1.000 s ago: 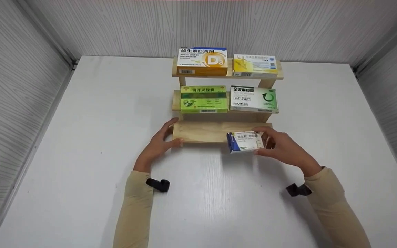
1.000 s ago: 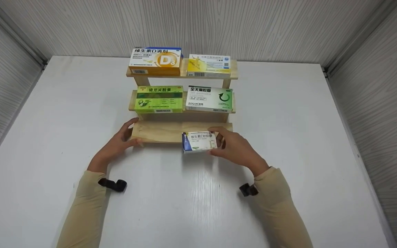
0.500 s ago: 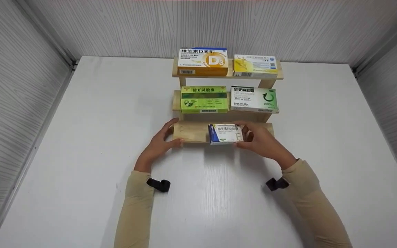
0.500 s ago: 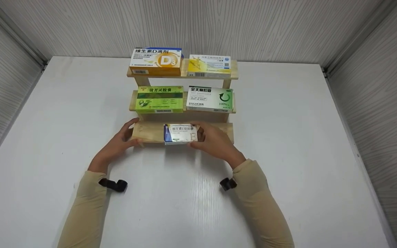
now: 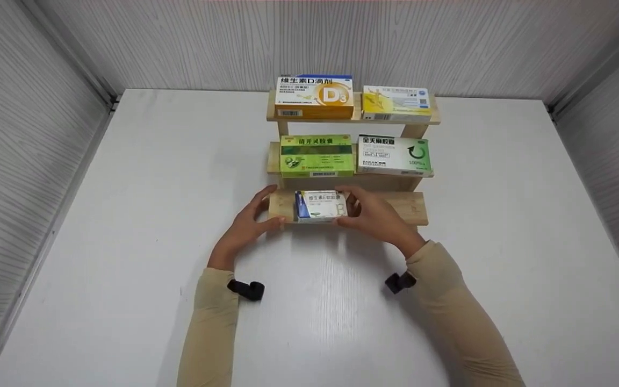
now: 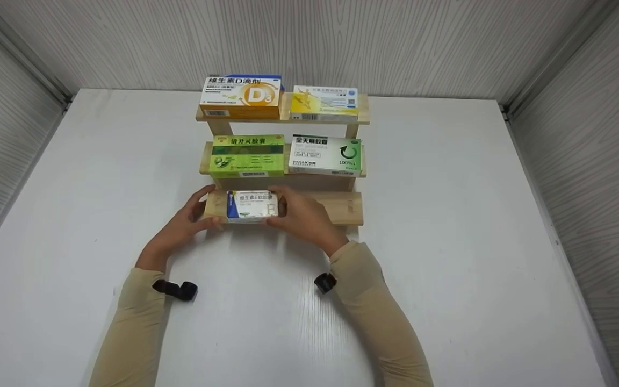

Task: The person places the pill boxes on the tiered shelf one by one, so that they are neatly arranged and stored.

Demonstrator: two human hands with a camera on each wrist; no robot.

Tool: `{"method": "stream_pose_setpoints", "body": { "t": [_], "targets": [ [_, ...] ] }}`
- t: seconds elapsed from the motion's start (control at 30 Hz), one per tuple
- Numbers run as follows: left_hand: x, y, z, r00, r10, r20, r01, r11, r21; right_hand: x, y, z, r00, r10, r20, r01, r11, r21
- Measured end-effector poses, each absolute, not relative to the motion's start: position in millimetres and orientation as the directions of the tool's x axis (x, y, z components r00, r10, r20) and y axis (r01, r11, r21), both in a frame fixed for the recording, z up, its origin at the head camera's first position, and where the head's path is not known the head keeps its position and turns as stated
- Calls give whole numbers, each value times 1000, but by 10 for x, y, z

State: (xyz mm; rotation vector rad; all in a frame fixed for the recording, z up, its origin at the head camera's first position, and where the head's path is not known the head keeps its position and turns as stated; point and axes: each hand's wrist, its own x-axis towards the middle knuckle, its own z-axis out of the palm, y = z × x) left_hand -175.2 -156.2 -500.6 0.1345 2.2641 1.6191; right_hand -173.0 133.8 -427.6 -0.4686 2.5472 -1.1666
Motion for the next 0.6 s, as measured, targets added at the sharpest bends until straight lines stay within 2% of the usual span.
{"method": "stream_pose_setpoints", "body": {
  "t": [0.3,0.6],
  "targets": [
    [-1751,-1564,-5012,-932,279,-233,-126,354,927,-1781,1157,-4337,-926,-326,-191,-97,694,-713],
    [-1745,-1566,-5002,-936,284,-209,-103,345,933,-1769,1126,-4343,-921,-334,-200,-129,746,-654]
  ]
}}
